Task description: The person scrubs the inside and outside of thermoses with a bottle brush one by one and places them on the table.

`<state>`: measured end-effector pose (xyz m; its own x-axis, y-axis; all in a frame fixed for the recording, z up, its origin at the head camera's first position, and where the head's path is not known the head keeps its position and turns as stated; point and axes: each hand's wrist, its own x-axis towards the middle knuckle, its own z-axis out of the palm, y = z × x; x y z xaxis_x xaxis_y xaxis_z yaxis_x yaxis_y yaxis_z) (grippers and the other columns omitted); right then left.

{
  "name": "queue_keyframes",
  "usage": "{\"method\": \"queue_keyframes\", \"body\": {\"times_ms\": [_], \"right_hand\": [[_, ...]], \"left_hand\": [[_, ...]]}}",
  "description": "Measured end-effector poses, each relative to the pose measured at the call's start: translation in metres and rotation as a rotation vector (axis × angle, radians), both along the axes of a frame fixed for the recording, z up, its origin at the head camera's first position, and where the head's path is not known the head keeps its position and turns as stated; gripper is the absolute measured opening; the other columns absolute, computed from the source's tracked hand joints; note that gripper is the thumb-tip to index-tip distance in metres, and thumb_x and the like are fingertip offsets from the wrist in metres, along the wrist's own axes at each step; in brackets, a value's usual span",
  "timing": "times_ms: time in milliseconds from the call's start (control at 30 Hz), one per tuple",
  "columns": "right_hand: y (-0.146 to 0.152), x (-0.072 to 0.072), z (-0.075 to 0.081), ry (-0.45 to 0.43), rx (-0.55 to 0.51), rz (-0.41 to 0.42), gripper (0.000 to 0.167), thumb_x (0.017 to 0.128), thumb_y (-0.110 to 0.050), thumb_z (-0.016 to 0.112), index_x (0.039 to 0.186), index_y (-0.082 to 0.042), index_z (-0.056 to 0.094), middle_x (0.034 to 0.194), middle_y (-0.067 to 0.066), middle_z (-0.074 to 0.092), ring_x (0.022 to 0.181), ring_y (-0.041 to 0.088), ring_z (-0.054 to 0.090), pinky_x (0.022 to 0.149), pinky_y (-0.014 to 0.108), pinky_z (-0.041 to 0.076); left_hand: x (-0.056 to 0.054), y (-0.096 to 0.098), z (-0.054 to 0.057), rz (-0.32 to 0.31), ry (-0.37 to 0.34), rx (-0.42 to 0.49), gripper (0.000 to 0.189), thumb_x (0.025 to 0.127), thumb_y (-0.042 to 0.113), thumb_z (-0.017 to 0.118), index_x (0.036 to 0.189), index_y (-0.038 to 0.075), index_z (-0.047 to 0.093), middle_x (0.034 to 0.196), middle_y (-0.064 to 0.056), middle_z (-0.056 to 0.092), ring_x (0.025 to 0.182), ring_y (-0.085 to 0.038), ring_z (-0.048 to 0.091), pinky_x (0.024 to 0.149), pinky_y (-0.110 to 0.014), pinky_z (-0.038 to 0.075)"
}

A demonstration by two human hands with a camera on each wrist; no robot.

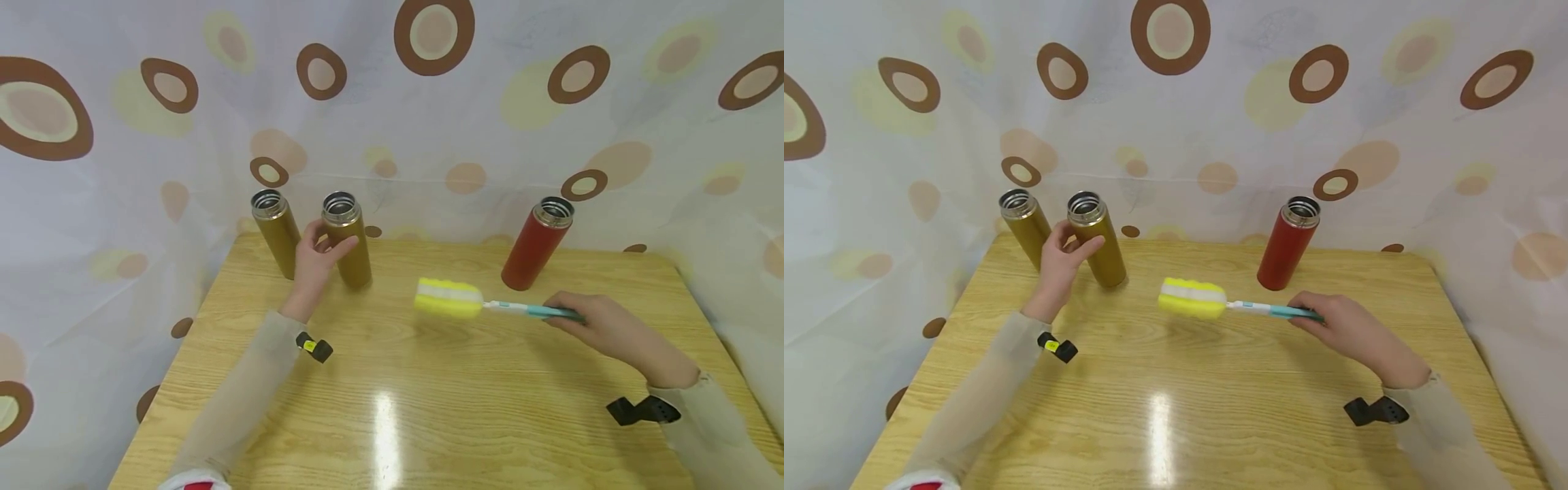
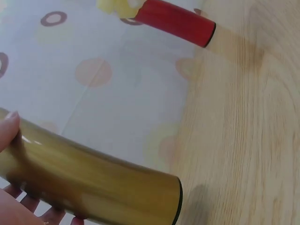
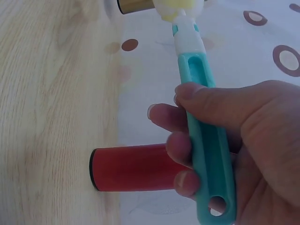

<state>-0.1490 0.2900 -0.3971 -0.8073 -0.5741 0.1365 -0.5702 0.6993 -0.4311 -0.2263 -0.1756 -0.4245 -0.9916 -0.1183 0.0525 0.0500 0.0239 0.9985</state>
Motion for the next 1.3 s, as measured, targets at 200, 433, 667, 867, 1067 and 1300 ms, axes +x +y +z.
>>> {"method": "queue_keyframes", "body": {"times_ms": [200,433,667,867,1067,1300], "right_hand": [[0.005,0.000,-0.002,-0.038,0.002,0.025,0.021,0.092,0.003,0.075,0.109,-0.007,0.070,0.082,-0.016,0.056,0.067,-0.003,0.043,0.055,0.023,0.041],[0.012,0.004,-0.004,-0.097,-0.028,0.027,0.024,0.094,0.004,0.071,0.115,-0.009,0.069,0.086,-0.017,0.064,0.070,-0.002,0.053,0.055,0.024,0.046],[0.017,0.006,-0.003,-0.128,-0.067,0.017,0.024,0.095,0.003,0.071,0.112,-0.013,0.064,0.084,-0.020,0.065,0.070,-0.001,0.055,0.056,0.025,0.048],[0.018,0.007,-0.004,-0.142,-0.086,-0.008,0.024,0.095,0.003,0.070,0.112,-0.013,0.065,0.084,-0.020,0.066,0.070,0.000,0.055,0.056,0.025,0.047],[0.019,0.008,-0.004,-0.142,-0.081,-0.011,0.026,0.095,0.005,0.070,0.114,-0.012,0.065,0.086,-0.018,0.065,0.070,0.002,0.055,0.057,0.025,0.046],[0.023,0.011,-0.004,-0.143,-0.134,-0.011,0.029,0.093,0.006,0.071,0.119,-0.007,0.068,0.092,-0.010,0.069,0.071,0.001,0.060,0.057,0.025,0.051]], "left_hand": [[-0.007,-0.002,-0.008,0.105,0.047,0.038,0.067,0.090,0.021,0.085,0.146,0.008,0.051,0.149,-0.010,0.051,0.139,-0.027,0.052,0.113,-0.035,0.046],[-0.013,-0.005,-0.016,0.181,0.057,0.140,0.066,0.090,0.013,0.084,0.145,0.005,0.050,0.147,-0.012,0.052,0.137,-0.025,0.055,0.112,-0.034,0.047],[-0.017,-0.011,-0.023,0.247,0.044,0.067,0.069,0.090,0.020,0.084,0.149,0.008,0.049,0.152,-0.009,0.050,0.142,-0.022,0.049,0.117,-0.034,0.041],[-0.018,-0.013,-0.026,0.249,0.046,0.045,0.073,0.090,0.025,0.085,0.150,0.008,0.047,0.152,-0.008,0.051,0.143,-0.022,0.048,0.118,-0.035,0.039],[-0.018,-0.013,-0.026,0.235,0.026,-0.009,0.073,0.091,0.031,0.083,0.151,0.010,0.047,0.154,-0.008,0.050,0.146,-0.023,0.045,0.121,-0.039,0.036],[-0.015,-0.012,-0.022,0.202,0.016,-0.089,0.074,0.094,0.032,0.080,0.155,0.010,0.045,0.159,-0.010,0.048,0.148,-0.027,0.042,0.121,-0.044,0.035]]}}
